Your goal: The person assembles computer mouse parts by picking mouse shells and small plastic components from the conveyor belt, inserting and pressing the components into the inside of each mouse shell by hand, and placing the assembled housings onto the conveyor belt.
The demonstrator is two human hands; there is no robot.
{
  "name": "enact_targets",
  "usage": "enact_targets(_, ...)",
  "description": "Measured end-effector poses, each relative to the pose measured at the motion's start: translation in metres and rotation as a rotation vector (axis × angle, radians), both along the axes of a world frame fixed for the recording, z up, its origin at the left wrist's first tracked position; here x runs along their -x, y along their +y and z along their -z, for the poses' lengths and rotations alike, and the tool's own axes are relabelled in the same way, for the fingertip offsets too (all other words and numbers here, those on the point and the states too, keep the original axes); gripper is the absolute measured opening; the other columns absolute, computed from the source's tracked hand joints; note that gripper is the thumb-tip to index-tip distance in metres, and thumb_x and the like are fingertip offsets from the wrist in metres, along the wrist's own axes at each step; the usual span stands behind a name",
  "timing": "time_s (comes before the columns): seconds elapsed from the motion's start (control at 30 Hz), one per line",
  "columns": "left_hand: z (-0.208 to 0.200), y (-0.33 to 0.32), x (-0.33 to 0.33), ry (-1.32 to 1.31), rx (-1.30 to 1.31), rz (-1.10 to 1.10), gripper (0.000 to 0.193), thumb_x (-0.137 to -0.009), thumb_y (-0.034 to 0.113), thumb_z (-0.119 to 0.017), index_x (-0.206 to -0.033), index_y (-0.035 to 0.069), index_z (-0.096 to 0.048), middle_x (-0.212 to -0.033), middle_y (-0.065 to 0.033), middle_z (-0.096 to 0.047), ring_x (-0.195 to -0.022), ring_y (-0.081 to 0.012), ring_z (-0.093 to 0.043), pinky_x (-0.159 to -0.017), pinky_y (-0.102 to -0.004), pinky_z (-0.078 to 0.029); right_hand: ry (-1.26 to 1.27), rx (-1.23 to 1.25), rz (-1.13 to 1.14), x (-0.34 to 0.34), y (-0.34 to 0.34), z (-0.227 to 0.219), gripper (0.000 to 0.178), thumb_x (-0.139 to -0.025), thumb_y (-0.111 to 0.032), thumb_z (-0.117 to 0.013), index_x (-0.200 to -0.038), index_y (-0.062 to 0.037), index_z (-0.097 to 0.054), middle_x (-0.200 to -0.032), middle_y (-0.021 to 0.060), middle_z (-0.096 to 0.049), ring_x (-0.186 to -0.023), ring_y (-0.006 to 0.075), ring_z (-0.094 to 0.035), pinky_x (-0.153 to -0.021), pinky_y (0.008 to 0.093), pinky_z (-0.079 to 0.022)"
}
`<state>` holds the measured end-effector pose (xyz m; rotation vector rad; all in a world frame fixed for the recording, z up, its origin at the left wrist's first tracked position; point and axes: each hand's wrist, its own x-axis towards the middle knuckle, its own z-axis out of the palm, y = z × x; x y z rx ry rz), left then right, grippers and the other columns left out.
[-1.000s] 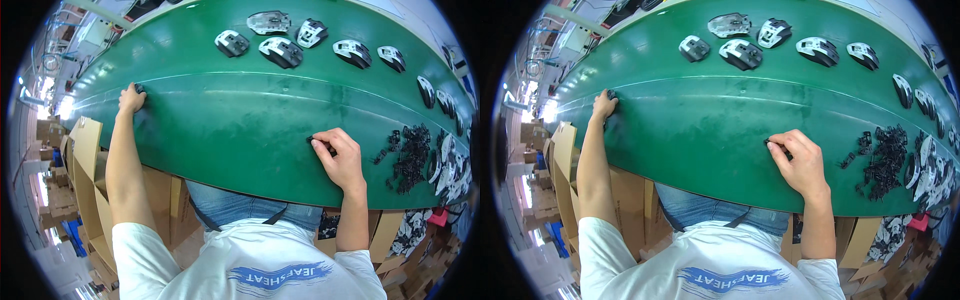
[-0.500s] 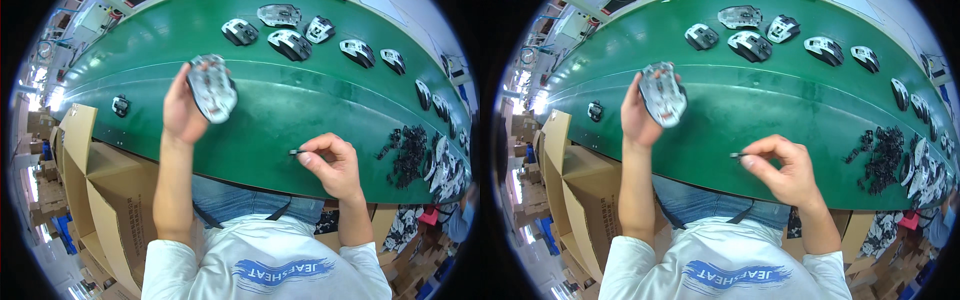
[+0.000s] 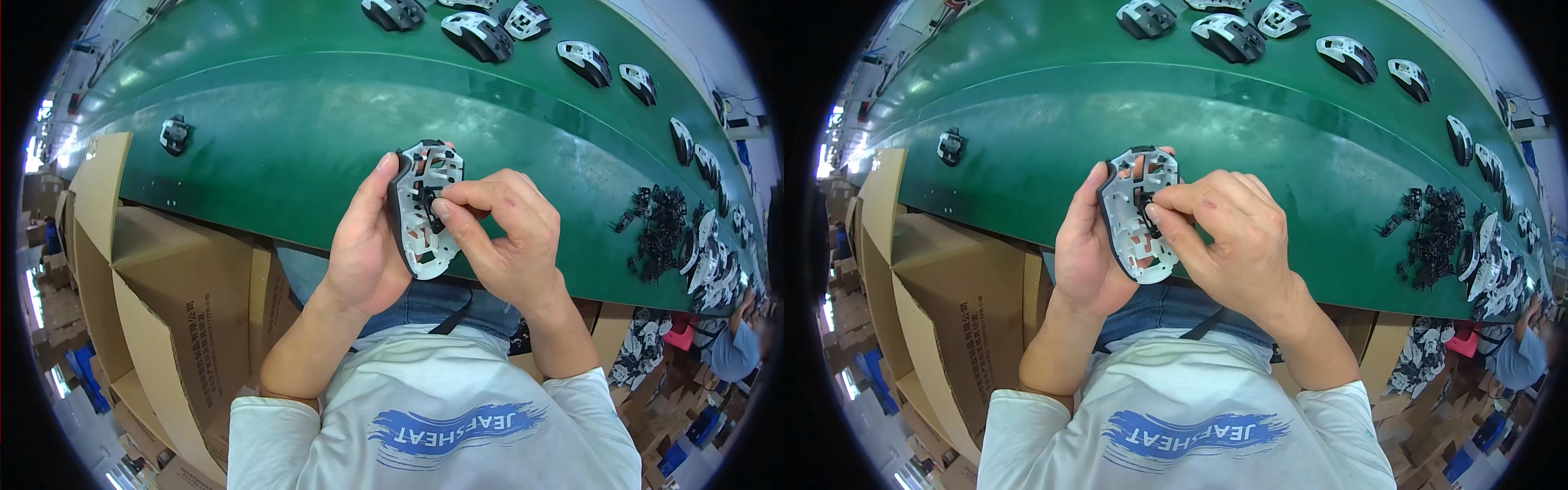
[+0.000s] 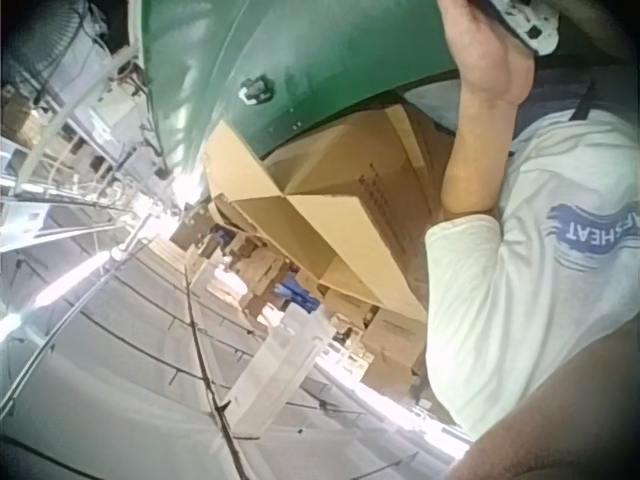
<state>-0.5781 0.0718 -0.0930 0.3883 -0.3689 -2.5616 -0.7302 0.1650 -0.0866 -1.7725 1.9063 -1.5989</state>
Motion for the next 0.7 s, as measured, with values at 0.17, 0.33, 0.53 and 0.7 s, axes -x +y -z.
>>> enact_targets(0.17,0.001,0.006,-0.005,-0.062,0.001,0.001,0.057,-0.119,0.040,-0.033,-0.149,-0.002,-0.056,-0.141,-0.0151,-0.067,-0.128,-0.0268,-0.065,-0.114,-0.0427,-0.051,0.061,-0.017,0.007,-0.009,0.003,-0.001,0.017,-0.081,-0.006,-0.089,-0.092,-0.0101,-0.076,-0.081,0.0016,-0.072,-0.069,0.0203,-0.065,-0.067,0.0355,-0.046)
enact_targets(0.33,0.009,0.009,-0.013,-0.039,-0.030,0.030,0.054,-0.119,0.039,-0.033,-0.148,0.000,-0.058,-0.139,-0.0119,-0.069,-0.127,-0.0232,-0.066,-0.112,-0.0410,-0.052,0.115,-0.054,0.005,-0.012,0.009,0.002,0.014,-0.083,-0.008,-0.087,-0.092,-0.0105,-0.076,-0.080,0.0018,-0.070,-0.068,0.0218,-0.063,-0.070,0.0364,-0.047)
enact_targets(0.53,0.012,0.019,-0.021,-0.112,0.011,0.039,0.054,-0.120,0.038,-0.032,-0.147,0.000,-0.058,-0.140,-0.0111,-0.069,-0.128,-0.0235,-0.066,-0.114,-0.0410,-0.051,0.243,-0.221,-0.069,-0.009,0.016,-0.011,0.009,-0.087,-0.011,-0.083,-0.094,-0.0093,-0.077,-0.083,0.0024,-0.069,-0.073,0.0236,-0.064,-0.077,0.0395,-0.049)
enact_targets(0.7,0.007,0.017,-0.025,-0.001,-0.072,0.050,0.055,-0.118,0.041,-0.035,-0.146,0.001,-0.060,-0.140,-0.0113,-0.069,-0.128,-0.0240,-0.067,-0.113,-0.0423,-0.053,0.004,-0.198,-0.057,-0.011,0.021,-0.015,0.015,-0.086,-0.008,-0.083,-0.101,-0.0081,-0.077,-0.089,0.0073,-0.068,-0.086,0.0261,-0.069,-0.083,0.0387,-0.053)
